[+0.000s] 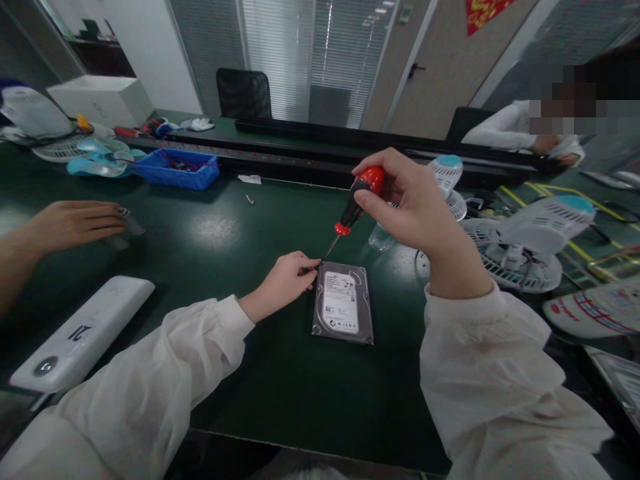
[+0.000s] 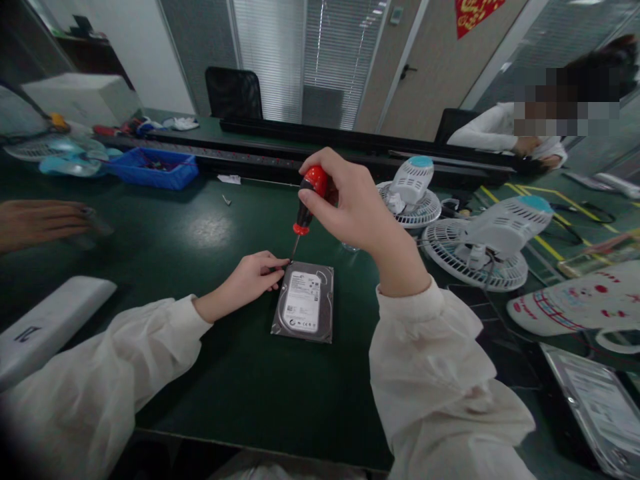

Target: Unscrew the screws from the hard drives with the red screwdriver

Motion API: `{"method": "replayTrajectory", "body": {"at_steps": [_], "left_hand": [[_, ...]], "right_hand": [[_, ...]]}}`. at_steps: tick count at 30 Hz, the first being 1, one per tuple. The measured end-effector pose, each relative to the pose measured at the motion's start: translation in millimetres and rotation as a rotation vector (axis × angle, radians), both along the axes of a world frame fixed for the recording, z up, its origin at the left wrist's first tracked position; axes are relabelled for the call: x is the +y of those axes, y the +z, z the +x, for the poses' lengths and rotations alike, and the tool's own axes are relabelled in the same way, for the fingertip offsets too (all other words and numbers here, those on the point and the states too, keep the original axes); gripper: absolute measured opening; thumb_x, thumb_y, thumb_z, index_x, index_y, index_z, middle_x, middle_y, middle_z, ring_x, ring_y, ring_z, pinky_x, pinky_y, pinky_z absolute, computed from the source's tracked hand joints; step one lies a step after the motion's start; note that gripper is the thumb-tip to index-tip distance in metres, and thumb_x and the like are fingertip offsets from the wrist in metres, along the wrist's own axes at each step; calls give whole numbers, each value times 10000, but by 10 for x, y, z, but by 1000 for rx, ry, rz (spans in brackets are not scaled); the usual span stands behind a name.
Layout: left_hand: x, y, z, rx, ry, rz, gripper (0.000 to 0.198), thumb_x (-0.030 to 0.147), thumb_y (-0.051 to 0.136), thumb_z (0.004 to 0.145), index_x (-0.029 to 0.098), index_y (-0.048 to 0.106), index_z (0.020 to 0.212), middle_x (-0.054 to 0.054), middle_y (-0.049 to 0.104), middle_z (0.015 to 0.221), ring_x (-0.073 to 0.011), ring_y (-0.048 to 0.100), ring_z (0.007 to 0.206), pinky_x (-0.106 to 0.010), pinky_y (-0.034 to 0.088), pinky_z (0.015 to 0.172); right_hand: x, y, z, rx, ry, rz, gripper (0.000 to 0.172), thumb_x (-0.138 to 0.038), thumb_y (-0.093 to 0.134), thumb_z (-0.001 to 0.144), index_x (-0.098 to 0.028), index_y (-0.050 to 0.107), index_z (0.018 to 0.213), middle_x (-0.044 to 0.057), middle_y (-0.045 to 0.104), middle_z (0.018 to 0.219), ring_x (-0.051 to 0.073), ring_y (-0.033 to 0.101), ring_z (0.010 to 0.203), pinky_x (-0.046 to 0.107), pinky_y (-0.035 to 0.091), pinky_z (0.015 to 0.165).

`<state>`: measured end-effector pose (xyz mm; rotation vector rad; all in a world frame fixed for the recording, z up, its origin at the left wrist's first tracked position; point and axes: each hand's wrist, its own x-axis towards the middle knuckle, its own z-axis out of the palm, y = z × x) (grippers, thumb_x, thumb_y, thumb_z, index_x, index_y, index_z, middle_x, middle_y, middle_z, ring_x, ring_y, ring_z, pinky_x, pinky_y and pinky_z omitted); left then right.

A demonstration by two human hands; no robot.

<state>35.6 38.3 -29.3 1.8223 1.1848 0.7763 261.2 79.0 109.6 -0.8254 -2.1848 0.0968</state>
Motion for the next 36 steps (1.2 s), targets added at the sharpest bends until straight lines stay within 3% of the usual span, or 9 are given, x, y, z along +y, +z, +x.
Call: {"method": "replayTrajectory", "body": {"at_steps": [13,16,19,23,29,31,34,36], "left_hand": [[1,17,8,5,4,-17,348,125,619,978,181,767,1288,-71,662,1077,-122,704,718,-298,626,720],[6,10,9,14,12,-2,339,119,628,971,179,774,1272,-71,665,1061,-122,695,704,-307,625,719],[12,-3,7,16,15,14,332,122,638,965,172,780,1260,-76,669,1058,-128,690,702,-317,625,713],[12,-8,5,3,8,8,334,119,629,969,161,773,1267,-77,665,1069,-128,698,705,-309,622,696],[17,-3,19,28,13,24,338,88,627,964,126,765,1270,-64,655,1028,-110,695,676,-287,624,686],[23,-13,21,27,16,36,340,70,621,960,125,768,1262,-58,654,1018,-104,692,664,-282,624,675],[27,-30,18,17,13,39,343,59,622,956,138,771,1255,-55,657,1026,-100,693,658,-278,625,663],[28,-40,15,17,15,41,338,60,625,953,137,774,1247,-58,663,1031,-99,695,652,-274,625,657]], "right_hand": [[-15,13,-41,9,0,-12,357,-531,695,933,-324,593,1207,22,640,929,191,571,727,356,496,668],[-28,18,-93,-83,-43,44,268,-510,680,947,-300,610,1099,33,652,916,217,600,775,380,496,725],[-50,10,-131,-122,-50,48,185,-438,546,1023,-291,603,1119,58,690,1017,246,640,878,412,513,798],[-56,3,-115,-77,31,-9,235,-343,517,1019,-297,583,1239,68,706,1162,249,666,950,420,535,833],[-96,57,-90,-207,-159,87,292,-493,659,949,-248,635,1105,34,681,839,208,600,708,367,468,698],[-132,82,-102,-248,-185,78,287,-467,593,986,-224,638,1131,62,703,911,229,633,781,373,472,728],[-164,101,-125,-215,-96,31,293,-317,459,1030,-204,621,1247,103,722,1121,232,667,901,380,493,794],[-167,99,-139,-196,-88,35,316,-316,463,1031,-202,619,1280,88,724,1058,215,659,839,372,490,779]]}}
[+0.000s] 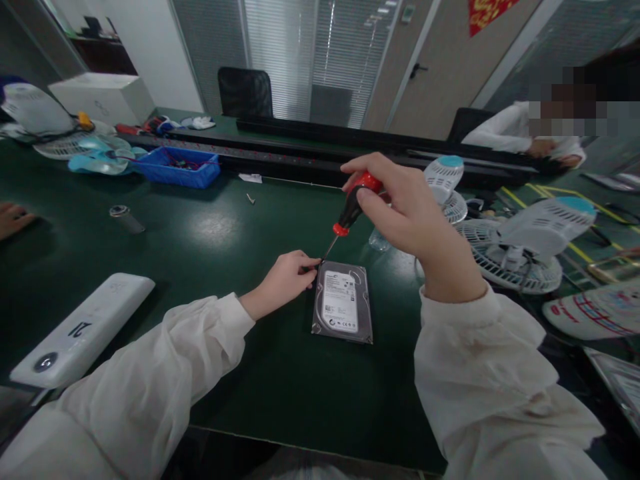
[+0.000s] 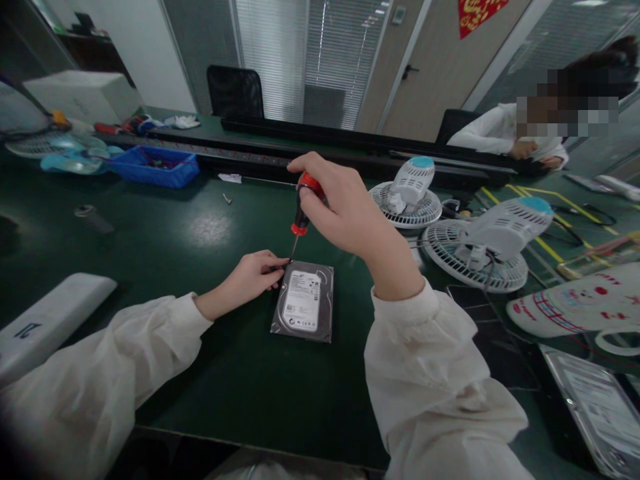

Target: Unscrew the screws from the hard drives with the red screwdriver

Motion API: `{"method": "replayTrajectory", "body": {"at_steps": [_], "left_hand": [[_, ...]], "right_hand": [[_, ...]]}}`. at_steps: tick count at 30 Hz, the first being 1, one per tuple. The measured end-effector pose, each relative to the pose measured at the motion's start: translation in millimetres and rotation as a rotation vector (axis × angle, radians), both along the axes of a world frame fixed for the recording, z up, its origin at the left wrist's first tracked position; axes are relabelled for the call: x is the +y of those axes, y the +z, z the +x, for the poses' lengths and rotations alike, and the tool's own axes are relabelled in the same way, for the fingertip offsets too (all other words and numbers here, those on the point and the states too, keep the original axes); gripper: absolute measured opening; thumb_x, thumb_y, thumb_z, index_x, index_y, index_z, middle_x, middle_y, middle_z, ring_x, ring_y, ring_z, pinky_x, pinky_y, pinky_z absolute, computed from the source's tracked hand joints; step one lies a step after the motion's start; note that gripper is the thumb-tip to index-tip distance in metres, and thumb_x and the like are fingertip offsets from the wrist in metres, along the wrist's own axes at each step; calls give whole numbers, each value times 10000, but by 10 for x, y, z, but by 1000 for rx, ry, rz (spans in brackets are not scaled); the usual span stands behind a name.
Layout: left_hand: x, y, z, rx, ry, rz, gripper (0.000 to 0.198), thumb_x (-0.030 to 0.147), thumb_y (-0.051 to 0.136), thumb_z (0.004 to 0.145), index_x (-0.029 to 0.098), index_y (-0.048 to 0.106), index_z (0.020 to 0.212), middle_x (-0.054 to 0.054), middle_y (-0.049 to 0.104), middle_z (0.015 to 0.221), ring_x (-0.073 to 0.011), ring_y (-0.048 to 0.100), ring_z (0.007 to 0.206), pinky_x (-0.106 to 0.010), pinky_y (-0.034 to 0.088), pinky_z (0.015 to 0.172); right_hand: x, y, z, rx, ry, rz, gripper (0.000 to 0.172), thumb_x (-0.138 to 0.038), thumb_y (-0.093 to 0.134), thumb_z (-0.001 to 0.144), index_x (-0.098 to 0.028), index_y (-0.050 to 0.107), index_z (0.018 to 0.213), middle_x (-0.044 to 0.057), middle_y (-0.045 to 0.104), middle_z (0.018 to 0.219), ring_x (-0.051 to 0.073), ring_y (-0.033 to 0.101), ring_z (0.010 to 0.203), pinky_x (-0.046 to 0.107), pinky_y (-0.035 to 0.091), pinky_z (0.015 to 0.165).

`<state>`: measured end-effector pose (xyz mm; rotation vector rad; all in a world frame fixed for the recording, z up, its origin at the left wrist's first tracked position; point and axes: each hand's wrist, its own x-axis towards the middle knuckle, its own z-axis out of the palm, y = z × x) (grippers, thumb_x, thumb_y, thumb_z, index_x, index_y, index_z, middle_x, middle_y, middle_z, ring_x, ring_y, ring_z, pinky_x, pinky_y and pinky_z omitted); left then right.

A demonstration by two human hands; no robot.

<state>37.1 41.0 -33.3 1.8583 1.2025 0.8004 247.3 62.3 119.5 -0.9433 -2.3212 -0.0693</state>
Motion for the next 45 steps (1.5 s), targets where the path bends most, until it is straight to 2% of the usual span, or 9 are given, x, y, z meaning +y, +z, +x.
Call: {"method": "replayTrajectory", "body": {"at_steps": [4,10,15,21,28,32,35,41,45], "left_hand": [[12,-35,-5,-1,9,40,319,72,638,951,156,792,1218,-61,688,1015,-102,693,654,-267,619,655],[27,-8,-15,81,-4,70,258,115,651,957,161,829,1139,-62,743,934,-138,712,683,-267,601,654],[28,46,-16,148,-21,57,257,117,635,962,151,834,1122,-74,775,954,-143,717,676,-262,589,649],[35,50,-17,165,-40,74,269,128,620,973,131,828,1143,-85,770,956,-147,718,675,-260,579,644],[42,50,-4,186,-31,105,280,108,618,957,137,834,1133,-80,762,930,-155,712,704,-252,571,650],[49,30,-11,172,-28,91,284,119,618,958,159,835,1135,-67,759,923,-145,708,685,-245,569,643],[49,33,-15,146,-32,47,285,115,608,962,156,833,1133,-67,756,947,-127,703,645,-241,570,631],[38,68,-11,146,-32,24,264,123,616,966,160,836,1106,-63,756,954,-109,694,619,-217,565,604],[38,64,-8,133,-24,22,270,116,608,963,151,832,1108,-71,763,959,-113,697,614,-222,565,593]], "right_hand": [[-12,-12,-24,-69,-163,74,352,-482,533,1022,-194,642,1193,41,638,778,222,612,715,373,452,723],[-32,-15,-15,-33,-24,8,289,-352,375,1074,-218,568,1240,93,681,1092,224,635,885,377,485,786],[-8,-11,1,-53,-121,62,358,-484,539,1025,-215,583,1257,29,626,793,230,616,754,366,445,730],[-6,-6,10,31,33,-45,232,-270,439,1019,-228,560,1212,95,670,1172,239,633,971,399,490,847],[51,-36,-9,88,-8,-66,318,-432,646,951,-263,533,1196,25,630,943,203,574,772,390,484,780],[40,-21,5,117,57,-86,182,-258,539,937,-254,504,1116,74,612,1151,241,586,994,428,491,894],[34,-31,0,198,148,-170,259,-155,504,876,-253,467,1112,74,588,1143,236,580,1008,428,510,891],[40,-53,-19,110,-13,-112,375,-465,644,948,-254,467,1201,54,599,1047,229,597,866,426,495,818],[10,-23,9,47,19,-99,261,-362,524,992,-259,460,1222,74,610,1171,245,619,971,437,508,865]]}}
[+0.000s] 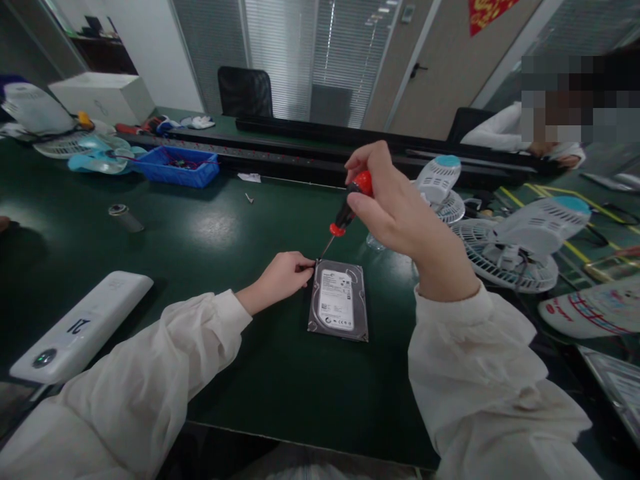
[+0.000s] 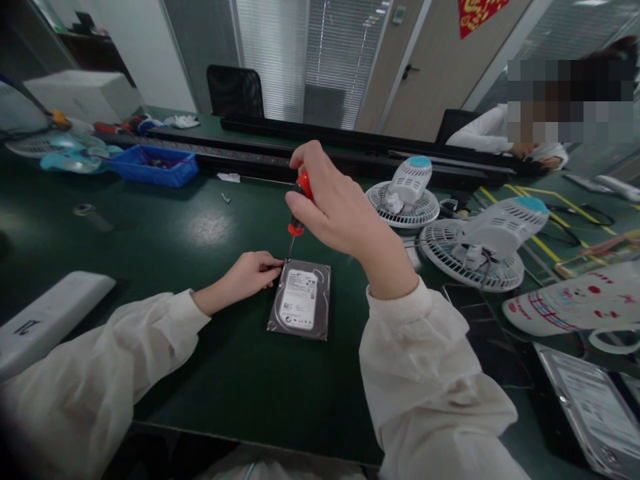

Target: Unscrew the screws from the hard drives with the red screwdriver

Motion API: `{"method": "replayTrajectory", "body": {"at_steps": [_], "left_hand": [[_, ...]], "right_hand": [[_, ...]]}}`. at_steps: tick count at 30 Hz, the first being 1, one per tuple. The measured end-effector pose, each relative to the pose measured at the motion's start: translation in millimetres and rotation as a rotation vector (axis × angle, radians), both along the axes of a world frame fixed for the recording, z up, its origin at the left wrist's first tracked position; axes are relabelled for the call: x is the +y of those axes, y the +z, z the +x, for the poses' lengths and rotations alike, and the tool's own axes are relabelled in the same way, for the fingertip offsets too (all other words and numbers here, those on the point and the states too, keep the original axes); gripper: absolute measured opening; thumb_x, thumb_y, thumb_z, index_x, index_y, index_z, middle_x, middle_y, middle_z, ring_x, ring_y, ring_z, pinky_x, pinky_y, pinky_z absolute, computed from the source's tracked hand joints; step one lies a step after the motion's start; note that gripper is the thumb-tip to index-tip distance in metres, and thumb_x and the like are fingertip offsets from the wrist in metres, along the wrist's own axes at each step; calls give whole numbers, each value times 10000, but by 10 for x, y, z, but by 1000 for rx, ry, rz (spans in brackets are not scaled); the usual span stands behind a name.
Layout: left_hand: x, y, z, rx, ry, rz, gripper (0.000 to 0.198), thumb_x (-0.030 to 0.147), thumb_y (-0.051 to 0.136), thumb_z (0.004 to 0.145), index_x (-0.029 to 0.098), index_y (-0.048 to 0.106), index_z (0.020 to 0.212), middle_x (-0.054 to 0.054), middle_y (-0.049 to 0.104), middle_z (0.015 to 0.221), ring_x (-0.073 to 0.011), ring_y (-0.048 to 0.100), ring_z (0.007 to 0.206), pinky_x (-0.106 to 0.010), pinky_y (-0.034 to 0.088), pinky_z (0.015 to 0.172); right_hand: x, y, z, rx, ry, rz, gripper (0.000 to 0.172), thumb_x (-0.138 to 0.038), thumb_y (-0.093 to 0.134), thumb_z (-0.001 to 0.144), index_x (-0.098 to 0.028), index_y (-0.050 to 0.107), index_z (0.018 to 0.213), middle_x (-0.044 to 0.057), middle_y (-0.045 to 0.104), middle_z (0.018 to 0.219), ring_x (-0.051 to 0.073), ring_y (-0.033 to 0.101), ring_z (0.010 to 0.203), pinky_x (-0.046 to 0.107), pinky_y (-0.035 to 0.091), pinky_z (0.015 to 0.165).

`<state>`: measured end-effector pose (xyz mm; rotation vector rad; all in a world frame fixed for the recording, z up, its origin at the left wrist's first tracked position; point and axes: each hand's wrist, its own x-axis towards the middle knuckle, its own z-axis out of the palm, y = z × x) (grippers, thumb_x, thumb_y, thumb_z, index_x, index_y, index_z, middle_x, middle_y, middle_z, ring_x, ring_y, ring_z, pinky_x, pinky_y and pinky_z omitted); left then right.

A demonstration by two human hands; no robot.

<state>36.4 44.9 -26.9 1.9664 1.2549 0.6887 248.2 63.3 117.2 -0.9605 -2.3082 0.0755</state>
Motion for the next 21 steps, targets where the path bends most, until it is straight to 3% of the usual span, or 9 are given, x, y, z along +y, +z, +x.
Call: {"method": "replayTrajectory", "body": {"at_steps": [3,6,9,13,15,19,21], "left_hand": [[0,-6,-1,-3,1,0,271,122,607,963,151,832,1110,-75,765,964,-120,707,623,-230,569,597],[-3,-7,-3,9,-2,8,272,122,606,960,149,834,1107,-74,759,946,-121,705,622,-234,572,606],[-2,-15,-6,15,-5,24,279,120,603,959,148,836,1109,-70,751,927,-117,698,612,-228,563,597],[7,-32,-5,11,-5,30,281,126,599,960,144,834,1112,-71,750,920,-120,701,616,-227,560,592],[8,-30,-2,5,-3,20,273,132,601,961,140,834,1102,-76,754,932,-122,704,618,-230,562,591],[0,-8,3,-1,9,-13,267,125,606,957,145,831,1100,-77,766,966,-120,704,621,-231,573,594],[-5,-1,3,-10,15,-25,265,126,613,955,143,826,1112,-79,769,985,-119,702,622,-235,578,592]], "right_hand": [[-11,6,-6,21,54,-11,252,-302,494,986,-276,444,1232,75,615,1244,226,620,975,411,519,853],[-14,3,-31,-8,-22,19,305,-393,563,982,-255,458,1233,63,653,1087,209,606,812,393,499,778],[-25,15,-30,-77,-101,56,309,-445,561,988,-234,494,1203,62,657,992,230,606,790,399,474,768],[-24,30,3,-30,37,0,239,-274,491,971,-242,490,1208,80,650,1150,226,619,895,391,486,806],[-12,28,5,0,76,-12,223,-284,523,958,-242,507,1177,56,655,1066,208,606,849,378,485,793],[-6,26,-15,-33,-43,28,245,-474,565,987,-239,563,1055,0,583,764,194,549,710,363,434,723],[-8,26,-14,-32,-70,30,226,-445,519,1008,-234,568,1075,13,601,792,204,565,733,370,430,733]]}}
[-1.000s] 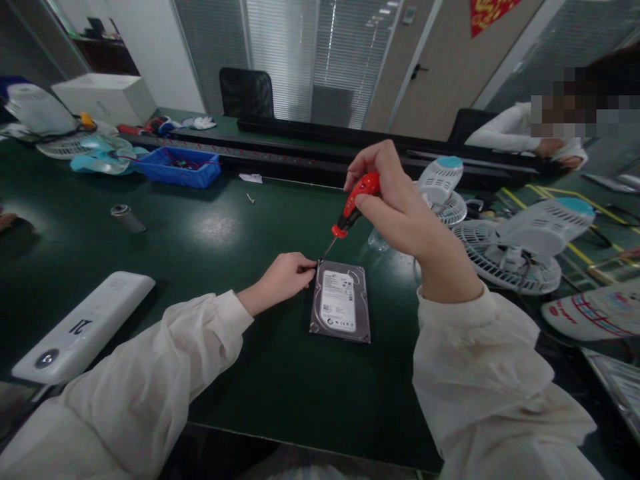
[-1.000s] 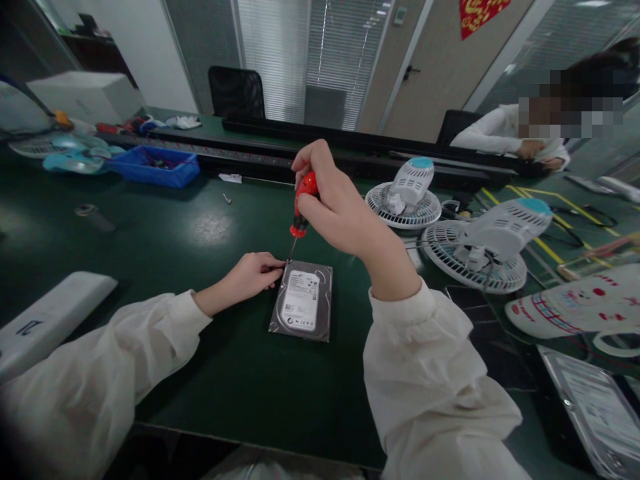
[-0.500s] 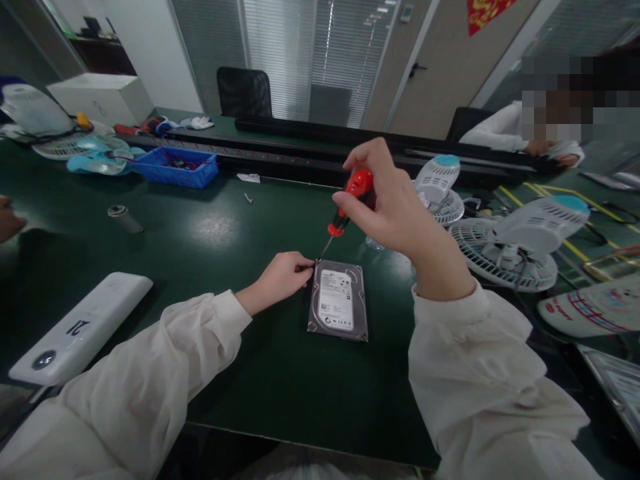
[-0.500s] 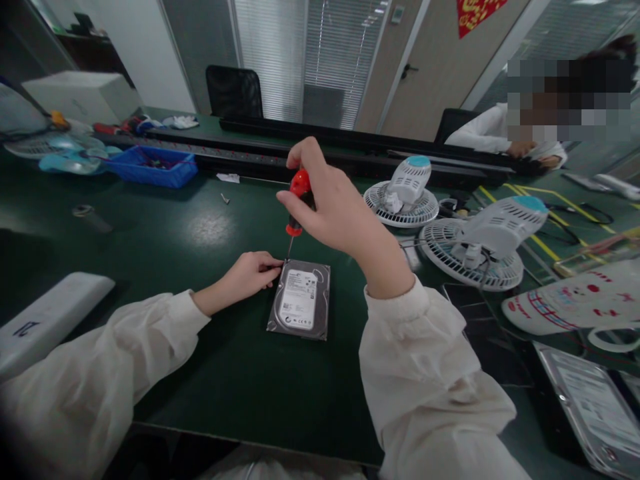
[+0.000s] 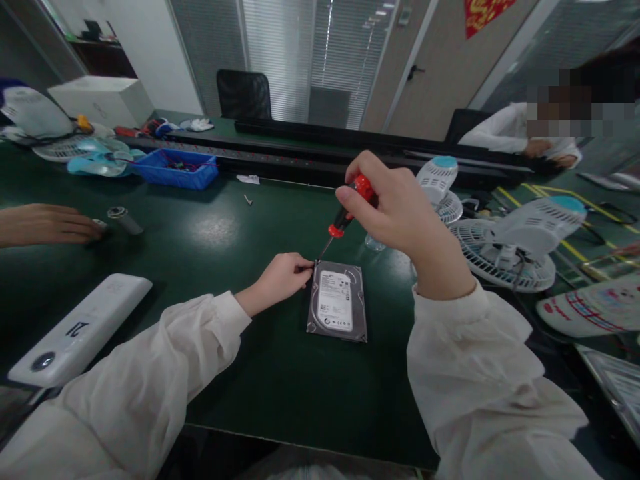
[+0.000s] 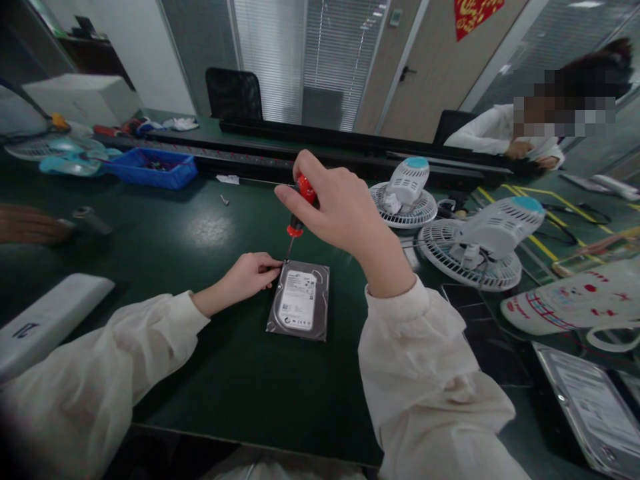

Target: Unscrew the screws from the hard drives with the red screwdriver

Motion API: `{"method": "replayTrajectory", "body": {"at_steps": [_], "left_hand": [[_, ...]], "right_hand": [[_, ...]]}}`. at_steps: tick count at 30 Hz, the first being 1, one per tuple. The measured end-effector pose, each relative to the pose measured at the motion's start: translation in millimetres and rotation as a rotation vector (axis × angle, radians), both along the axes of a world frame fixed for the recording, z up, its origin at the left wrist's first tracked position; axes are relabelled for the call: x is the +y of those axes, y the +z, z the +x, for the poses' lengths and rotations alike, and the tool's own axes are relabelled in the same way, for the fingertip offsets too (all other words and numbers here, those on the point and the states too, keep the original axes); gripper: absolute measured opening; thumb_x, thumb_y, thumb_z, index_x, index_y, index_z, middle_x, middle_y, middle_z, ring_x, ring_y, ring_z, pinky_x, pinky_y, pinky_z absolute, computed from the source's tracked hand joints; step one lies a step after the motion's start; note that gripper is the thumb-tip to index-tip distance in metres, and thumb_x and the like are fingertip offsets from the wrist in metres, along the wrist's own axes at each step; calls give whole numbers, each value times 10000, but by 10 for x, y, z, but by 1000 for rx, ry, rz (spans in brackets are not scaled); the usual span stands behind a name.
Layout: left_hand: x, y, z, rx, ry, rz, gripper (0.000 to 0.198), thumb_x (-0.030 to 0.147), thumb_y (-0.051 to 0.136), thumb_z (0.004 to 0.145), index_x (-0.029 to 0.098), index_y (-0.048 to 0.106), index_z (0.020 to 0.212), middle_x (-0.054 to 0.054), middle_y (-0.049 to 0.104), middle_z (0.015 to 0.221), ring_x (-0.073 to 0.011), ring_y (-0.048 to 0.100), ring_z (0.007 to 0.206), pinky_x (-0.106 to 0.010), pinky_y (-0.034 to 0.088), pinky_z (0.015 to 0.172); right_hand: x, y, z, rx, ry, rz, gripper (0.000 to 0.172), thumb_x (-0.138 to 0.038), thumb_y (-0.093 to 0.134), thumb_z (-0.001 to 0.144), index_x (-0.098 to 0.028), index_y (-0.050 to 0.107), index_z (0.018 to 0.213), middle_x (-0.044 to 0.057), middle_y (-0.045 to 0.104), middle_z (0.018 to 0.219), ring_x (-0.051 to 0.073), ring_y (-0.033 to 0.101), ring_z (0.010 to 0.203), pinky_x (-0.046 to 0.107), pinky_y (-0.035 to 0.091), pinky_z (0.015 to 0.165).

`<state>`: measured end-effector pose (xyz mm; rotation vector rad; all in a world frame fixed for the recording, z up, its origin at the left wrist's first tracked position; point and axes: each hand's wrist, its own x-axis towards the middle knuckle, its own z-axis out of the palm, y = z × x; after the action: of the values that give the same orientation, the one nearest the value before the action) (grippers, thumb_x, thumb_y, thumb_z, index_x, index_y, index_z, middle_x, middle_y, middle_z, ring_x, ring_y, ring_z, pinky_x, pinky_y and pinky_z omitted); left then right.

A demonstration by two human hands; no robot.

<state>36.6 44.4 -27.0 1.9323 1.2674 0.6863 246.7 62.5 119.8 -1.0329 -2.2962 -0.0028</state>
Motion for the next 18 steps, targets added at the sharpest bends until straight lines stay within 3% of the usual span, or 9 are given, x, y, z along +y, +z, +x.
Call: {"method": "replayTrajectory", "body": {"at_steps": [4,7,10,12,16,18], "left_hand": [[-3,6,2,-16,4,-9,260,120,616,953,138,824,1108,-84,772,998,-121,703,626,-243,580,594],[-5,10,8,-17,12,-9,258,117,619,950,142,826,1102,-82,777,997,-120,700,621,-246,580,601],[-4,4,10,-10,18,4,264,108,616,945,140,828,1098,-79,775,975,-116,696,610,-242,573,600],[-3,-9,9,-10,13,11,266,105,610,947,143,830,1092,-76,773,973,-113,695,608,-239,568,599],[1,-31,4,-15,5,21,268,111,608,952,140,830,1099,-75,767,965,-114,699,615,-232,560,597],[1,-26,4,-4,4,32,272,111,605,952,147,833,1096,-73,765,958,-116,697,618,-231,560,602]], "right_hand": [[12,-7,17,49,104,-29,219,-286,518,949,-232,560,1157,51,670,1012,209,599,817,377,460,767],[15,-7,18,42,84,-23,188,-407,583,954,-246,596,1052,14,645,834,183,537,695,355,438,698],[5,0,18,24,17,-22,278,-520,580,975,-250,607,1030,1,616,740,180,520,659,350,425,681],[7,-5,20,38,31,-31,258,-465,535,998,-240,595,1110,15,657,817,196,572,717,364,451,721],[35,-40,-1,101,204,-40,299,-343,496,995,-226,526,1269,70,701,1119,224,652,930,388,499,822],[42,-49,-24,98,193,-2,347,-417,553,989,-237,522,1285,47,691,1040,210,637,859,370,490,786]]}}
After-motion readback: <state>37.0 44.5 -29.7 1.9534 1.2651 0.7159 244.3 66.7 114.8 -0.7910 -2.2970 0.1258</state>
